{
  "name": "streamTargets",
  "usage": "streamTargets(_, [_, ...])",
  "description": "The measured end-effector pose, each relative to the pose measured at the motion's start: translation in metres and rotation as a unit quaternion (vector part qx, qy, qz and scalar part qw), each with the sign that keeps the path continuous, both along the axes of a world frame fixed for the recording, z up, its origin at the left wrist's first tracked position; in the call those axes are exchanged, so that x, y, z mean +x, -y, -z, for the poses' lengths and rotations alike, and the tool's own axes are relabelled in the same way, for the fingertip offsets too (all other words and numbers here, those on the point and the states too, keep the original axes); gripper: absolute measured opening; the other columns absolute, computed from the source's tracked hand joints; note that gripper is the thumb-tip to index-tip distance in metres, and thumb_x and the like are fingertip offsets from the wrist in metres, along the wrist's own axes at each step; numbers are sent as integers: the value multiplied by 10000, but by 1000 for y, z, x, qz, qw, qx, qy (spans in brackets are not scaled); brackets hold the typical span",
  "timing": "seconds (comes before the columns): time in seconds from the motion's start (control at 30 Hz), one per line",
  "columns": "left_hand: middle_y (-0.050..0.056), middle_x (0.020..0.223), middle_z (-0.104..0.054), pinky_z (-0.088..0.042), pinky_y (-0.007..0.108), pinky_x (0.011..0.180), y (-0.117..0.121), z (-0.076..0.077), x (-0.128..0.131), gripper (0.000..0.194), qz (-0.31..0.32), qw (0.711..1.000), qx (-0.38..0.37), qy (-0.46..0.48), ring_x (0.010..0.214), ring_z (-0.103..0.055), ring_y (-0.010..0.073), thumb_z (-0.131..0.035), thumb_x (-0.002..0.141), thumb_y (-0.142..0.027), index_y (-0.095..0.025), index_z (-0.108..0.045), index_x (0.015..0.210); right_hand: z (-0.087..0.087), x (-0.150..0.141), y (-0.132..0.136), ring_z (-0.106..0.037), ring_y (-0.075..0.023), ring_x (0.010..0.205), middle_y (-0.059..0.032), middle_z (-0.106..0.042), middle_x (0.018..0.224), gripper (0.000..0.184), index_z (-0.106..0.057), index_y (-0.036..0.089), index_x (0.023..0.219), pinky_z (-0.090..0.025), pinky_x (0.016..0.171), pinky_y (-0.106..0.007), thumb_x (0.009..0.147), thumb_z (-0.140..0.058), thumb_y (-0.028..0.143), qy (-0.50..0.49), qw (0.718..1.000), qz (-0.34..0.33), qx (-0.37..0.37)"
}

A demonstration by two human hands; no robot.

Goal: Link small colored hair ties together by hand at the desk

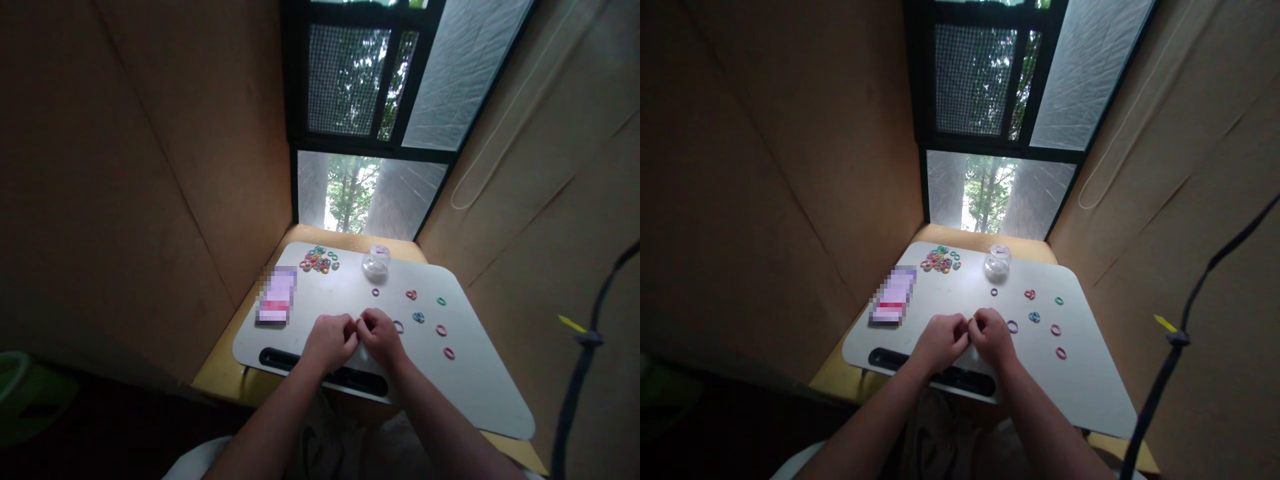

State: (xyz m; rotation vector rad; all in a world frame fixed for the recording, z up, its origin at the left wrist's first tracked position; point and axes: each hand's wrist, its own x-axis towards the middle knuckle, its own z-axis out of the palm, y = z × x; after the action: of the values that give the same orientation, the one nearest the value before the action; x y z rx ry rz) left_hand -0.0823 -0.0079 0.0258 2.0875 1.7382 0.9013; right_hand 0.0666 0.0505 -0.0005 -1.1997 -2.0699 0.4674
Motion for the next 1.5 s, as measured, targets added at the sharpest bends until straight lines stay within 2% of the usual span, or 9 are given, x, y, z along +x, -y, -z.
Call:
streamTargets(0.4, [-15, 656, -631, -354, 278, 667, 1, 2, 1, 120, -6, 1000, 3, -15, 632, -555, 147, -561, 814, -273, -212, -571, 711, 3, 2, 1, -472, -151, 639, 0, -510, 636, 173, -493, 200, 625, -343, 603, -267, 794, -508, 239, 0, 1000, 0, 19])
streamTargets(0.87, [-15, 683, -648, -371, 283, 709, -4, 3, 1, 106, 7, 1000, -18, 7, 642, -563, 144, -565, 820, -276, -213, -582, 737, 1, 2, -2, -483, -151, 648, -2, -528, 643, 164, -523, 200, 637, -356, 619, -275, 796, -519, 239, -19, 1000, -11, -10])
streamTargets(1.13, [-5, 700, -658, -381, 287, 717, -4, -2, 2, 107, 4, 999, -43, -1, 658, -572, 149, -569, 820, -275, -209, -590, 738, 1, 3, -3, -467, -144, 625, 0, -523, 620, 168, -522, 201, 620, -348, 596, -268, 785, -519, 231, -24, 1000, -10, -10])
streamTargets(1.5, [-10, 702, -658, -373, 283, 720, -4, -1, 3, 102, 6, 1000, -29, -9, 675, -578, 149, -557, 826, -263, -211, -588, 744, -4, 1, -1, -462, -144, 617, 1, -514, 613, 170, -512, 200, 615, -342, 598, -271, 782, -504, 229, -25, 1000, -7, -7])
